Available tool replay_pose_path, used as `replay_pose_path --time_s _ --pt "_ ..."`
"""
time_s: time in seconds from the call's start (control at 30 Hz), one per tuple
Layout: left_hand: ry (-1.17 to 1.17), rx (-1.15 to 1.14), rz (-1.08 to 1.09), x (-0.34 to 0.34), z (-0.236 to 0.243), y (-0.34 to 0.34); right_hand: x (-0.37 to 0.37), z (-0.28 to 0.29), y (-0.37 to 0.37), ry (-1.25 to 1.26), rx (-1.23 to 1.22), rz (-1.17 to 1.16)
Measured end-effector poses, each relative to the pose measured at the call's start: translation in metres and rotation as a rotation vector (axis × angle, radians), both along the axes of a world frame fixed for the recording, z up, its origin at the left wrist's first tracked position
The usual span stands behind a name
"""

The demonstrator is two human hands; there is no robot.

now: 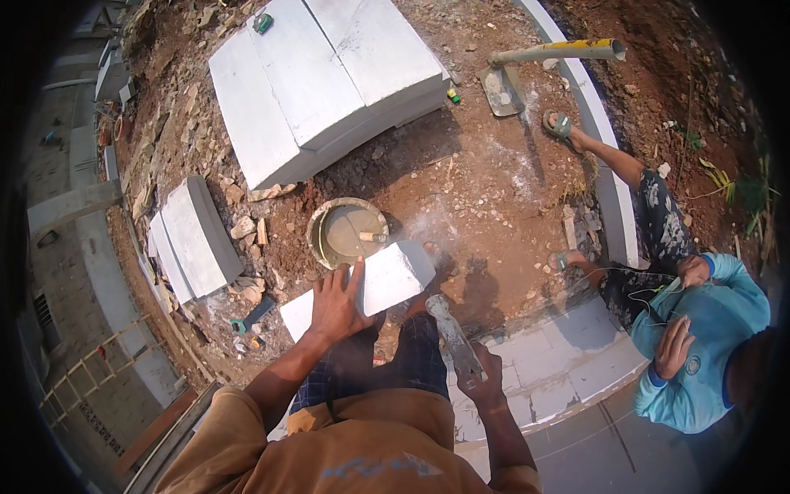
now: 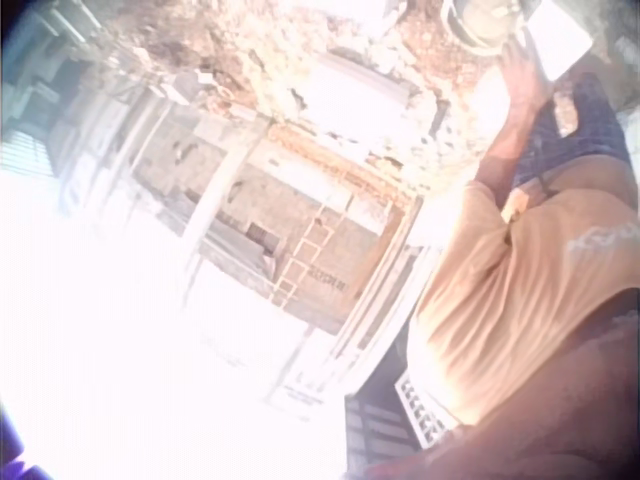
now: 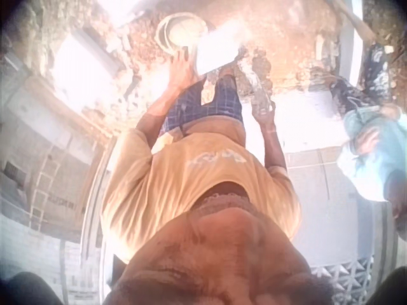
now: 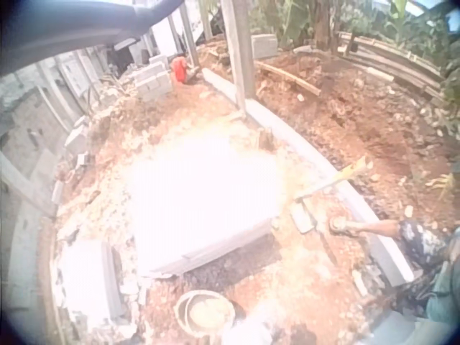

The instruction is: The person scoops mortar from a basin with a trowel and applies it to the back of white rectangular tiles. They then place the tiles onto a low concrete wall, pressing them into position. Another worker is visible nearby using a hoe to prepare the ground.

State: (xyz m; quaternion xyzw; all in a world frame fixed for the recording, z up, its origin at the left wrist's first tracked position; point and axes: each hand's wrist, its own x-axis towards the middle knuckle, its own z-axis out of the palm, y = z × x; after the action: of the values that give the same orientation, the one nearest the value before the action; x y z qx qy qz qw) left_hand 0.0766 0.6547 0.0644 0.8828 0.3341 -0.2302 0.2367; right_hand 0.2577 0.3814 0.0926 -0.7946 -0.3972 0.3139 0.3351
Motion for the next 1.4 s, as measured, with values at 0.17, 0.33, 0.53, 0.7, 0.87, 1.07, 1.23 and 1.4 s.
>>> replay_pose_path --time_s 0.17,0.33,0.53,0.7,0.87,1.07,1.23,1.4 --pt "-0.003 0.032 -0.017 0.002 0.002 -0.007 0.003 0.002 0.012 0.189 -0.404 -0.020" --pt "-0.012 -0.002 -0.012 -0.015 0.005 -0.007 -0.004 0.015 0.018 0.172 -0.291 0.020" --pt "-0.044 0.038 -0.019 -0.020 0.012 -0.005 0.002 0.032 0.022 0.398 -0.297 -0.131" --pt "-0.031 0.006 0.020 -0.033 0.025 -0.004 -0.019 -0.032 -0.005 0.376 -0.390 -0.074" --pt "-0.024 -0.012 0.114 -0.069 0.031 -0.002 0.000 -0.136 -0.003 0.387 -0.683 -0.167" --pt "-0.016 0.014 0.329 -0.132 0.026 -0.008 0.018 -0.261 0.109 0.132 -0.817 -0.022" --pt "0.009 0.103 0.527 -0.188 0.009 -0.021 -0.028 -0.311 0.212 -0.360 -0.527 0.382" --pt "0.086 0.090 0.750 -0.231 -0.009 -0.028 -0.122 -0.404 0.276 -0.317 -0.396 0.721"
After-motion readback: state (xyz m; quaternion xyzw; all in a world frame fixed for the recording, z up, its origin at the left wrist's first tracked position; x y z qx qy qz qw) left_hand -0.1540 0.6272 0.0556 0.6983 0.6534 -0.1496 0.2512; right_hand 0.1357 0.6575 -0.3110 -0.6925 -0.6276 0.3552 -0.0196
